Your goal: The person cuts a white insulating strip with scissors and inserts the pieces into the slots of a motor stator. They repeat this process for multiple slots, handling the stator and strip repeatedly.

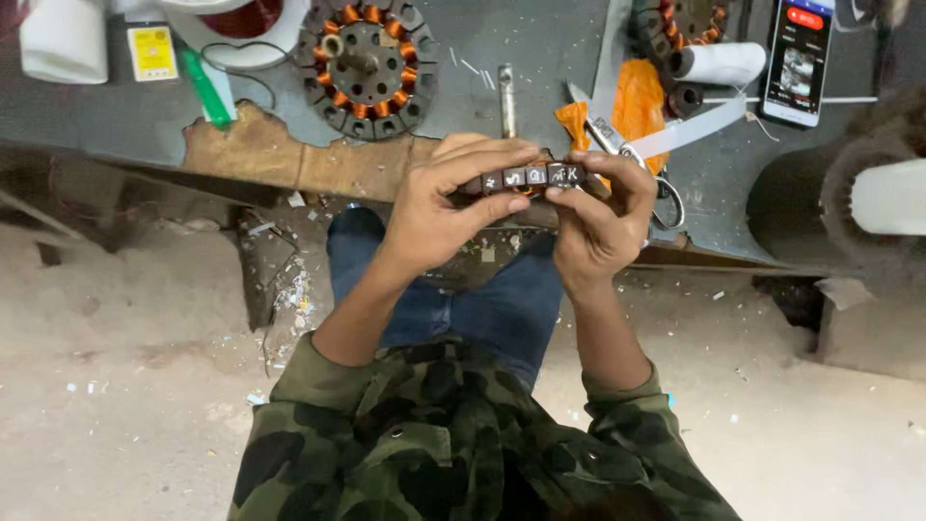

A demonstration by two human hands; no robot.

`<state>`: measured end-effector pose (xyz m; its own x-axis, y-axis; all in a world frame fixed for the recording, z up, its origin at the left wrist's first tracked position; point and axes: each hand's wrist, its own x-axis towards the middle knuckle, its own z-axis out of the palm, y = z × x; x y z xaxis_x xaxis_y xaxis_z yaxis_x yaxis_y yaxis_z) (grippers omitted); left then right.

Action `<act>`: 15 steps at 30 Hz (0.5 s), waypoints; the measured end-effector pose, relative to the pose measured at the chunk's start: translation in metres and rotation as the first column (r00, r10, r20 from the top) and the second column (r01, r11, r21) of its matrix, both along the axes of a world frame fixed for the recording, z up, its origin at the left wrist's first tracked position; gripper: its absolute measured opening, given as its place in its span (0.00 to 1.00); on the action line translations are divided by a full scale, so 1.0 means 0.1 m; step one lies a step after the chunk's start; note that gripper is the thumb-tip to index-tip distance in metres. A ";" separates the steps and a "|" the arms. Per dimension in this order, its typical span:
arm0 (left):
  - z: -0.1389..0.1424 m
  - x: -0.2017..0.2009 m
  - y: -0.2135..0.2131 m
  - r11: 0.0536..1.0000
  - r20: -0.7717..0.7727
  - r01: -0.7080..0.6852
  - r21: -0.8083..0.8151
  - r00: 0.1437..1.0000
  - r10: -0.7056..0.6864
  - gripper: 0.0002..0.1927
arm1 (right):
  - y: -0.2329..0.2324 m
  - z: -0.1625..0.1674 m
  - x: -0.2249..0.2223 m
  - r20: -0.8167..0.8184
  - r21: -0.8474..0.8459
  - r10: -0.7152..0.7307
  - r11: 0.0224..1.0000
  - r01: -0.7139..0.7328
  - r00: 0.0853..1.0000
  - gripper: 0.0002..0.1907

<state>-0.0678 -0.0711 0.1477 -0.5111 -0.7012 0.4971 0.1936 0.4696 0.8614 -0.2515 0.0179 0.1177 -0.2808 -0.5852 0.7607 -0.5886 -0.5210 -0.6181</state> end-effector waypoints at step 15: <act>0.09 -0.12 0.00 0.916 -0.088 -0.021 0.401 0.994 0.061 0.18 | -0.11 0.41 -0.08 -0.312 0.202 0.031 0.979 0.035 0.950 0.14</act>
